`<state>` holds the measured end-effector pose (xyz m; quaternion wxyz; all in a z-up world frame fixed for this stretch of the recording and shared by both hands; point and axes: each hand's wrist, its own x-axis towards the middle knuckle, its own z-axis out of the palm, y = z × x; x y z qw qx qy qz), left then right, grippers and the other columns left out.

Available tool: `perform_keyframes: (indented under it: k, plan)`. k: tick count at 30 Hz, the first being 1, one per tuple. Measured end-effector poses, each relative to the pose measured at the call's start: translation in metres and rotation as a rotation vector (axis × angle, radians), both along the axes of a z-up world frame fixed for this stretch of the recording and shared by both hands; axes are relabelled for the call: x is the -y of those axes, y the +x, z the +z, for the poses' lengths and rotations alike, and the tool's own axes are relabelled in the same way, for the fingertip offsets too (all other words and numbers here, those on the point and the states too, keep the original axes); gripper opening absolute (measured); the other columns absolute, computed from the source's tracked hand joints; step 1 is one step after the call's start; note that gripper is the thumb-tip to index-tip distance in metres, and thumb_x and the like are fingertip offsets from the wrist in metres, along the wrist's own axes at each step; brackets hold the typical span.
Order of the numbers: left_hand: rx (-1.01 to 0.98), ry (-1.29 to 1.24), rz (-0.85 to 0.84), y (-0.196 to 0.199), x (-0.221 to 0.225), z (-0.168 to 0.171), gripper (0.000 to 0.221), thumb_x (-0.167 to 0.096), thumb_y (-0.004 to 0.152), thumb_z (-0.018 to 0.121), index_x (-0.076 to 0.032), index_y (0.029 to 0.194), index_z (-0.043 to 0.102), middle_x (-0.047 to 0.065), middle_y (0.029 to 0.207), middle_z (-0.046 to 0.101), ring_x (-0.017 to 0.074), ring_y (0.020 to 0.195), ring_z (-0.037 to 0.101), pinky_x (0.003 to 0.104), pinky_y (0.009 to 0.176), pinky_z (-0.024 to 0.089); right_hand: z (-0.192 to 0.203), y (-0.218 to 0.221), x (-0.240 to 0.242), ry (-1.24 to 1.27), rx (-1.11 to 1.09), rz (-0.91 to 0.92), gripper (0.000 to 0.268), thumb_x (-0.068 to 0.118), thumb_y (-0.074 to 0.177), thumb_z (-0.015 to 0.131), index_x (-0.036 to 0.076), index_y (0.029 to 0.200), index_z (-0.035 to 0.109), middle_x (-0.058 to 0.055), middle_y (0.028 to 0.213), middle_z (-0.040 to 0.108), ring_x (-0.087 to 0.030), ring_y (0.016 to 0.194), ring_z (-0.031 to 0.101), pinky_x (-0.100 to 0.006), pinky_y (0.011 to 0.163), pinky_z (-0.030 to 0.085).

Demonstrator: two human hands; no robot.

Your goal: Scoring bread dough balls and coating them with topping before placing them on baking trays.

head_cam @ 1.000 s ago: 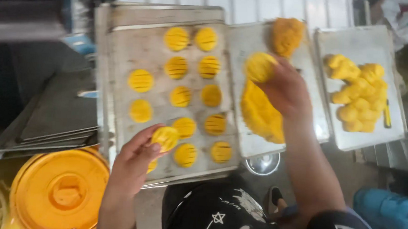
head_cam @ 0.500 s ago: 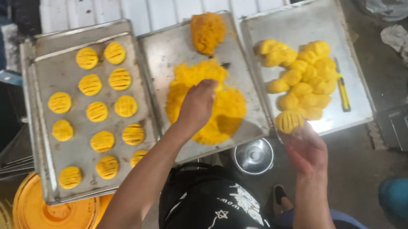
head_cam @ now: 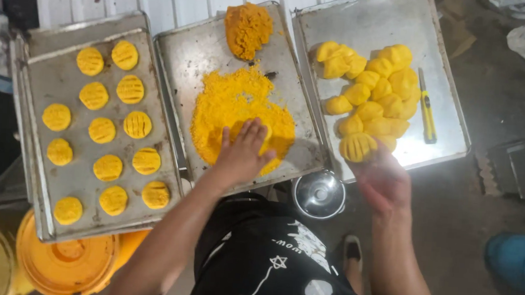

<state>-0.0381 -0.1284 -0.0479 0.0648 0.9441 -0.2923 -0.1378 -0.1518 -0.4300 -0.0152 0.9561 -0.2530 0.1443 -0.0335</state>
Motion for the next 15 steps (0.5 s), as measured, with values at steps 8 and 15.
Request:
perform_keyframes:
  k: [8,15]
  plan:
    - [-0.63,-1.106,0.792,0.001,-0.08,0.097,0.081,-0.064,0.101,0.019,-0.011,0.16,0.035,0.008,0.16,0.047,0.02,0.142,0.05,0.038,0.121,0.035,0.002,0.048,-0.055,-0.04,-0.034,0.246,0.05,0.025,0.098,0.063,-0.001,0.14,0.055,-0.018,0.143,0.058,-0.033,0.138,0.053,-0.051,0.12,0.041]
    - [-0.68,-1.618,0.882,-0.032,-0.139,0.06,0.081,-0.061,0.102,0.035,0.001,0.154,0.042,0.01,0.148,0.057,0.023,0.133,0.057,0.044,0.112,0.044,-0.034,0.071,-0.149,-1.082,0.486,0.404,0.06,0.034,0.099,0.067,0.001,0.146,0.05,-0.022,0.149,0.051,-0.036,0.143,0.046,-0.05,0.122,0.036]
